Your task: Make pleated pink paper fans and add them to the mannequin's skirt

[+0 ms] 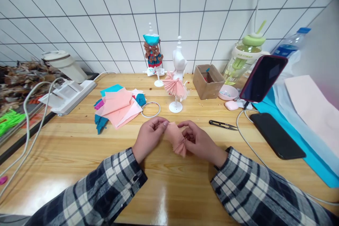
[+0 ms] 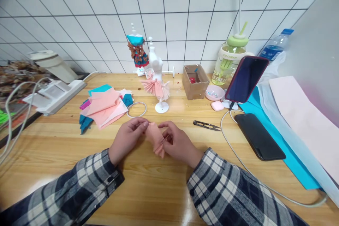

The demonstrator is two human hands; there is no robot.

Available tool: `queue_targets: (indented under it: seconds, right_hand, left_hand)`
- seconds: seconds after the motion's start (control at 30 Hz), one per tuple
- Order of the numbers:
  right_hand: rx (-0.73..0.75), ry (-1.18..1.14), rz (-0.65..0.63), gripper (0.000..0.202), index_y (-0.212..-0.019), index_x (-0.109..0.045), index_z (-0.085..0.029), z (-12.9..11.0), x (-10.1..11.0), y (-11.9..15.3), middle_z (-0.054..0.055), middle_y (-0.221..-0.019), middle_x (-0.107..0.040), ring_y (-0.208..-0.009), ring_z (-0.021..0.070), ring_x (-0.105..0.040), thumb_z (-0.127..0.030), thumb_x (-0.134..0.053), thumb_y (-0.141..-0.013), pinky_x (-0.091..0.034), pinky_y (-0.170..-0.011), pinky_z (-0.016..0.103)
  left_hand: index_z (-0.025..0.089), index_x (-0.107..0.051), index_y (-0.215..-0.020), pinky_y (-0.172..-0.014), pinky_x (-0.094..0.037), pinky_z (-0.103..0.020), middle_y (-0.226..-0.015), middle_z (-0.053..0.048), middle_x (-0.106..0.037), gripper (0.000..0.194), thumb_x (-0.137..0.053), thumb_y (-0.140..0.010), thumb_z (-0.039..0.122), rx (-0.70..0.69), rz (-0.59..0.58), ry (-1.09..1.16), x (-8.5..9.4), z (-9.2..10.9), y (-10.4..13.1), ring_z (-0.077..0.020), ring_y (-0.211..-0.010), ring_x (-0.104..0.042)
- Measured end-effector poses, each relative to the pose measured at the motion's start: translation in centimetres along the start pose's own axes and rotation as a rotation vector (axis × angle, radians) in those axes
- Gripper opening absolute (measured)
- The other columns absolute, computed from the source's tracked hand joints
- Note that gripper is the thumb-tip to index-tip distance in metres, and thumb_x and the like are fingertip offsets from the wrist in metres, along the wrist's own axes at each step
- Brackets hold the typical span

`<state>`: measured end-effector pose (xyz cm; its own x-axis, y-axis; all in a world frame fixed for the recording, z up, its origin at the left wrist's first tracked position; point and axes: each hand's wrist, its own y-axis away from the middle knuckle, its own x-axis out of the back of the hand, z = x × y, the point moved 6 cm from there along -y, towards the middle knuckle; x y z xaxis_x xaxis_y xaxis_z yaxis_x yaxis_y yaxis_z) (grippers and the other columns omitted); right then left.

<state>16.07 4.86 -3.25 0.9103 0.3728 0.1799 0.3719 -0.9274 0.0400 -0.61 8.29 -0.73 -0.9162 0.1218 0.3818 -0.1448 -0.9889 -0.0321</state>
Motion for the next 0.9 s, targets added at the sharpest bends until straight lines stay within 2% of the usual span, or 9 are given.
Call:
queue_targets:
  seconds: [0.1, 0.2, 0.27, 0.33, 0.43, 0.53, 0.63, 0.73, 0.9]
  right_hand:
    - [0.011, 0.121, -0.038, 0.046, -0.116, -0.047, -0.023, 0.0, -0.2, 0.2, -0.005, -0.078, -0.059, -0.052, 0.0061, -0.048, -0.008, -0.053, -0.073, -0.036, -0.048, 0.018]
    - [0.074, 0.348, -0.037, 0.033, -0.104, -0.053, -0.022, -0.8, -0.2, 0.4, -0.005, -0.074, -0.060, -0.053, 0.0079, -0.050, -0.009, -0.054, -0.074, -0.037, -0.051, 0.021]
    - [0.174, 0.559, 0.035, 0.020, -0.091, -0.059, -0.021, -1.8, 0.1, 0.5, -0.001, -0.074, -0.062, -0.064, 0.0129, -0.055, -0.011, -0.055, -0.075, -0.042, -0.060, 0.026]
    - [0.296, 0.720, 0.076, 0.022, -0.096, -0.063, -0.021, -2.9, 0.0, 0.7, 0.005, -0.091, -0.067, -0.085, 0.0202, -0.060, -0.015, -0.057, -0.076, -0.046, -0.076, 0.034]
    - [0.443, 0.828, -0.072, 0.045, -0.125, -0.056, -0.022, -3.5, -1.5, 1.0, 0.009, -0.127, -0.060, -0.116, 0.0262, -0.051, -0.024, -0.059, -0.081, -0.040, -0.098, 0.042]
    - [0.518, 0.904, -0.226, 0.041, -0.127, -0.057, -0.024, -3.4, -2.9, 1.6, 0.005, -0.135, -0.056, -0.125, 0.0268, -0.045, -0.028, -0.056, -0.086, -0.033, -0.105, 0.045]
    - [0.559, 0.904, -0.267, 0.031, -0.118, -0.063, -0.024, -3.5, -3.4, 2.1, 0.005, -0.127, -0.063, -0.116, 0.0249, -0.053, -0.028, -0.052, -0.089, -0.036, -0.101, 0.044]
    - [0.589, 0.820, -0.309, 0.029, -0.114, -0.065, -0.024, -3.5, -3.6, 2.5, 0.003, -0.115, -0.070, -0.101, 0.0195, -0.062, -0.024, -0.049, -0.090, -0.043, -0.090, 0.037]
    - [0.516, 0.769, -0.319, 0.026, -0.104, -0.068, -0.025, -3.4, -3.1, 2.5, 0.001, -0.090, -0.074, -0.080, 0.0162, -0.066, -0.019, -0.048, -0.088, -0.048, -0.070, 0.028]
  left_hand:
    - [0.016, -0.068, -0.090, -0.065, -0.046, -0.026, -0.081, -0.003, -0.070, 0.028, -0.057, -0.084, 0.041, -0.081, 0.063, -0.170, 0.6, -0.5, -2.2, -0.0154, -0.070, -0.060]
    - [0.017, -0.068, -0.089, -0.068, -0.046, -0.027, -0.082, -0.004, -0.070, 0.024, -0.055, -0.085, 0.037, -0.164, 0.043, -0.279, 0.8, -0.8, -4.0, -0.0166, -0.073, -0.061]
    - [0.017, -0.069, -0.092, -0.070, -0.046, -0.028, -0.087, -0.005, -0.071, 0.023, -0.054, -0.086, 0.034, -0.201, 0.037, -0.326, 0.8, -0.9, -4.6, -0.0171, -0.076, -0.062]
    - [0.018, -0.069, -0.096, -0.072, -0.047, -0.028, -0.090, -0.005, -0.071, 0.024, -0.053, -0.086, 0.032, -0.222, 0.030, -0.366, 0.7, -0.9, -4.9, -0.0174, -0.078, -0.062]
    - [0.020, -0.068, -0.103, -0.075, -0.046, -0.030, -0.089, -0.005, -0.071, 0.027, -0.052, -0.087, 0.032, -0.243, 0.026, -0.439, 0.7, -0.8, -5.2, -0.0185, -0.080, -0.062]
    - [0.020, -0.069, -0.103, -0.077, -0.045, -0.031, -0.091, -0.006, -0.071, 0.027, -0.053, -0.086, 0.032, -0.270, 0.074, -0.518, 1.0, -0.7, -5.7, -0.0201, -0.084, -0.061]
    - [0.020, -0.070, -0.103, -0.078, -0.045, -0.030, -0.095, -0.006, -0.071, 0.027, -0.054, -0.086, 0.033, -0.279, 0.113, -0.541, 1.5, -0.8, -6.2, -0.0204, -0.086, -0.061]
    - [0.020, -0.070, -0.101, -0.076, -0.044, -0.029, -0.095, -0.005, -0.072, 0.027, -0.055, -0.085, 0.035, -0.259, 0.134, -0.522, 1.9, -1.2, -6.4, -0.0197, -0.084, -0.061]
    - [0.021, -0.070, -0.098, -0.072, -0.045, -0.028, -0.091, -0.004, -0.072, 0.026, -0.058, -0.084, 0.038, -0.187, 0.166, -0.456, 2.4, -1.9, -6.4, -0.0185, -0.081, -0.063]
